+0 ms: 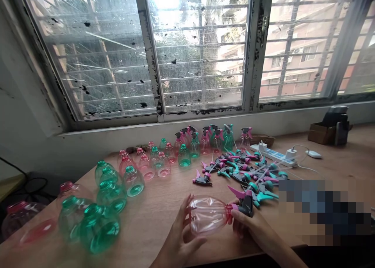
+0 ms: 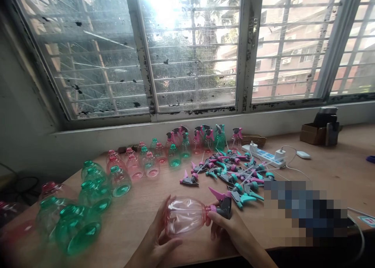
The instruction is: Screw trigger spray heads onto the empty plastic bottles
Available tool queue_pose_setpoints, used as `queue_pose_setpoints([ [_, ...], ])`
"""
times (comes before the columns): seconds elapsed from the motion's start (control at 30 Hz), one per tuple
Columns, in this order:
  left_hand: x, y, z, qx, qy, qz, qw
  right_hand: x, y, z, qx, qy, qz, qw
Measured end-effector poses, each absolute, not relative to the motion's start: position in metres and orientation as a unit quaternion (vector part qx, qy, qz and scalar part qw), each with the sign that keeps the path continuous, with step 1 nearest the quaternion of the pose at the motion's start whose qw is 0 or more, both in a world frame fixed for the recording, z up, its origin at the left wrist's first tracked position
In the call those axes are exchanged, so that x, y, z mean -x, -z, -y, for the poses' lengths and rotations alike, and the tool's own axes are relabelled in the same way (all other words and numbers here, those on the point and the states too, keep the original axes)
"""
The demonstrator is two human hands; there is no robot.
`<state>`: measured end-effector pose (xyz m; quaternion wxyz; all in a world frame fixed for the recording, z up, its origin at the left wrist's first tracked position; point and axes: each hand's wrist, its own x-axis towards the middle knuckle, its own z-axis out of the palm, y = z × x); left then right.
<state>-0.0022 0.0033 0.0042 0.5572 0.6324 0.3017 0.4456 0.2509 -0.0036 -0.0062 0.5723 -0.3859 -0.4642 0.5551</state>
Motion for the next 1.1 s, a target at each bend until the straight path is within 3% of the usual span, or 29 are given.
queue_pose_setpoints([
  [0.3,0.006,-0.010,-0.003,-0.632,-0.383,-0.332,0.586,-0.249,0.007,0.005,0.377,-0.561,0.451,0.583],
  [0.73,0.002,-0.020,-0.002,-0.635,-0.390,-0.325,0.582,-0.252,0.004,0.007,0.383,-0.556,0.474,0.566],
  [1.1,0.009,-0.004,-0.004,-0.671,-0.388,-0.357,0.522,-0.250,0.007,0.006,0.391,-0.545,0.477,0.568],
])
